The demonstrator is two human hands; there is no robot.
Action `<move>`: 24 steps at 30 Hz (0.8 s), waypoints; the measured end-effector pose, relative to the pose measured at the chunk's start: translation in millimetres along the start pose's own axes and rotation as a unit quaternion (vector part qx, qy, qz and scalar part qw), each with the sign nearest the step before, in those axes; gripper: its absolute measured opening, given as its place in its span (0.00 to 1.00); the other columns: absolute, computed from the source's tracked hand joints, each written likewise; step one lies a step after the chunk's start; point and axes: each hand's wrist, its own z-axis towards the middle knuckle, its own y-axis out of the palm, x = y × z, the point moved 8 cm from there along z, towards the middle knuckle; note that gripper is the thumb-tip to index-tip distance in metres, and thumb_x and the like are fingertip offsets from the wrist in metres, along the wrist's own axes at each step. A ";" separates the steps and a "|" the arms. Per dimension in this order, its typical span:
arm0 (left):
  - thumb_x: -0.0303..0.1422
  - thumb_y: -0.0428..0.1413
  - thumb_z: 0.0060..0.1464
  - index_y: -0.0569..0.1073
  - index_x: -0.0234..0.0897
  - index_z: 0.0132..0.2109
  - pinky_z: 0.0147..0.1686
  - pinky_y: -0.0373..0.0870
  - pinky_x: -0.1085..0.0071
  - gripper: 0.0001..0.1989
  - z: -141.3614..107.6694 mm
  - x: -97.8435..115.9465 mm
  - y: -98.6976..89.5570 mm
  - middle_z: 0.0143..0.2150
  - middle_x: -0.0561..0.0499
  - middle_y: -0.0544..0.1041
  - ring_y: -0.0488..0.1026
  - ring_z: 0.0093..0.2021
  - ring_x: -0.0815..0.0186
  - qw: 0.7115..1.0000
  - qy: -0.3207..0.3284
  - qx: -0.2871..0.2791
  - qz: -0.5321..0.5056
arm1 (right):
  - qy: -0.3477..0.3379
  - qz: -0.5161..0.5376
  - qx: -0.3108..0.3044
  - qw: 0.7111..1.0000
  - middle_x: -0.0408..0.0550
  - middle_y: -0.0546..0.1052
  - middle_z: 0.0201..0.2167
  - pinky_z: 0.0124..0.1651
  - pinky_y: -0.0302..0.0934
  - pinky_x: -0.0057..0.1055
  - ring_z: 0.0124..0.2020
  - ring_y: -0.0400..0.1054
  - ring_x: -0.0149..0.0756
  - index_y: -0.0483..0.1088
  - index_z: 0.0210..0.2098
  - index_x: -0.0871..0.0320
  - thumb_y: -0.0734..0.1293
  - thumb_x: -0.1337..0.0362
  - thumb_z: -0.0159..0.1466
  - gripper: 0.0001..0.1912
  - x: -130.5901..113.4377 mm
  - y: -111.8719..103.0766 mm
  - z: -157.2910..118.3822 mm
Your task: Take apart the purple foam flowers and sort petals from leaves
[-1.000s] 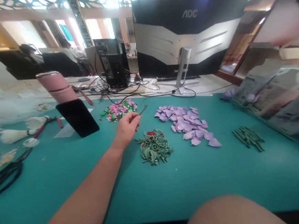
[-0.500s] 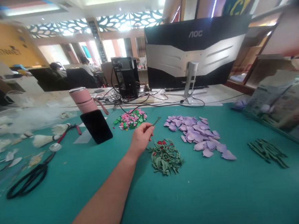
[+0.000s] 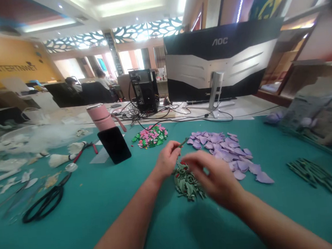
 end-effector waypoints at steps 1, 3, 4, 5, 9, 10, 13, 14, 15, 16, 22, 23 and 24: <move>0.34 0.49 0.60 0.70 0.37 0.44 0.38 0.66 0.70 0.09 -2.2 4.3 3.8 0.34 0.53 0.72 0.69 0.34 0.66 1.000 0.011 -0.014 0.025 | 0.039 0.026 0.019 0.999 0.46 0.75 0.33 0.36 0.67 0.29 0.31 0.70 0.33 0.71 0.47 0.54 0.60 0.64 0.69 0.10 20.0 -5.6 5.9; 0.34 0.48 0.62 0.70 0.37 0.46 0.41 0.66 0.69 0.10 -6.3 12.0 11.1 0.37 0.52 0.73 0.69 0.37 0.65 0.997 0.030 -0.040 0.065 | 0.133 0.092 0.059 0.985 0.44 0.72 0.31 0.31 0.66 0.29 0.28 0.68 0.32 0.68 0.50 0.55 0.63 0.61 0.67 0.13 64.2 -14.8 12.4; 0.34 0.47 0.62 0.71 0.38 0.47 0.42 0.66 0.69 0.11 -7.9 15.2 14.2 0.39 0.51 0.74 0.69 0.39 0.65 0.995 0.039 -0.051 0.078 | 0.160 0.112 0.059 0.979 0.44 0.71 0.32 0.30 0.65 0.29 0.28 0.67 0.32 0.68 0.52 0.56 0.65 0.60 0.66 0.15 81.6 -15.6 13.7; 0.34 0.47 0.63 0.71 0.38 0.48 0.43 0.65 0.69 0.12 -9.0 17.6 16.8 0.40 0.51 0.74 0.70 0.40 0.64 0.993 0.047 -0.060 0.087 | 0.176 0.124 0.050 0.975 0.44 0.71 0.33 0.30 0.65 0.30 0.29 0.68 0.33 0.67 0.53 0.56 0.66 0.58 0.65 0.18 95.4 -14.6 13.9; 0.36 0.48 0.63 0.73 0.38 0.46 0.43 0.65 0.69 0.12 -7.3 15.1 16.9 0.39 0.51 0.75 0.70 0.40 0.64 0.992 0.043 -0.052 0.110 | 0.184 0.076 0.009 0.980 0.47 0.74 0.37 0.36 0.66 0.34 0.34 0.70 0.36 0.69 0.54 0.54 0.64 0.58 0.66 0.18 126.8 -10.9 7.1; 0.37 0.48 0.63 0.73 0.38 0.45 0.41 0.65 0.69 0.12 -5.9 11.0 14.7 0.37 0.51 0.75 0.70 0.38 0.64 0.992 0.031 -0.039 0.114 | 0.181 0.041 0.006 0.983 0.48 0.75 0.38 0.39 0.65 0.35 0.36 0.70 0.37 0.71 0.52 0.55 0.63 0.59 0.67 0.16 132.1 -11.4 4.8; 0.39 0.49 0.63 0.73 0.38 0.43 0.35 0.65 0.70 0.12 -2.2 -3.8 9.7 0.30 0.54 0.72 0.69 0.31 0.66 0.995 -0.009 -0.009 0.103 | 0.151 -0.072 -0.032 0.985 0.50 0.77 0.39 0.45 0.64 0.38 0.41 0.71 0.40 0.76 0.43 0.55 0.62 0.66 0.67 0.11 143.6 -6.3 -0.1; 0.39 0.49 0.62 0.73 0.38 0.43 0.35 0.65 0.71 0.12 -1.4 -7.8 9.5 0.29 0.54 0.72 0.69 0.31 0.66 0.996 -0.016 -0.006 0.092 | 0.135 -0.104 -0.057 0.984 0.50 0.77 0.39 0.46 0.63 0.38 0.42 0.71 0.41 0.76 0.42 0.55 0.61 0.67 0.67 0.12 146.1 -1.0 -1.6; 0.38 0.49 0.62 0.73 0.38 0.42 0.35 0.66 0.71 0.11 -0.8 -10.8 9.4 0.30 0.54 0.72 0.69 0.30 0.67 0.996 -0.019 -0.004 0.081 | 0.119 -0.133 -0.085 0.980 0.51 0.77 0.39 0.46 0.62 0.37 0.42 0.70 0.41 0.77 0.42 0.55 0.61 0.69 0.67 0.13 148.3 5.3 -3.5; 0.38 0.49 0.62 0.72 0.38 0.42 0.35 0.66 0.71 0.10 -0.4 -12.8 9.4 0.30 0.54 0.73 0.70 0.31 0.67 0.997 -0.020 -0.003 0.073 | 0.106 -0.161 -0.110 0.975 0.51 0.77 0.39 0.46 0.62 0.37 0.42 0.70 0.41 0.78 0.42 0.55 0.60 0.70 0.67 0.14 150.2 11.6 -5.6; 0.37 0.50 0.61 0.72 0.38 0.41 0.34 0.67 0.71 0.09 -0.5 -13.6 9.1 0.31 0.53 0.74 0.70 0.30 0.68 0.998 -0.021 0.000 0.066 | 0.074 -0.265 -0.174 0.946 0.53 0.74 0.39 0.45 0.60 0.34 0.40 0.66 0.40 0.80 0.44 0.52 0.59 0.76 0.66 0.20 154.6 34.1 -15.4; 0.37 0.50 0.61 0.72 0.38 0.41 0.33 0.67 0.72 0.09 -0.6 -12.8 9.3 0.31 0.53 0.74 0.70 0.30 0.68 0.998 -0.021 -0.002 0.065 | 0.072 -0.270 -0.180 0.943 0.53 0.74 0.39 0.45 0.59 0.34 0.40 0.66 0.40 0.80 0.44 0.52 0.59 0.76 0.66 0.20 155.0 35.4 -16.0; 0.37 0.50 0.61 0.72 0.38 0.41 0.33 0.67 0.72 0.09 -0.7 -11.9 9.5 0.31 0.53 0.74 0.70 0.29 0.68 0.998 -0.021 -0.004 0.064 | 0.070 -0.274 -0.184 0.941 0.53 0.74 0.38 0.44 0.59 0.34 0.39 0.65 0.40 0.80 0.44 0.53 0.60 0.76 0.66 0.20 155.7 36.1 -16.2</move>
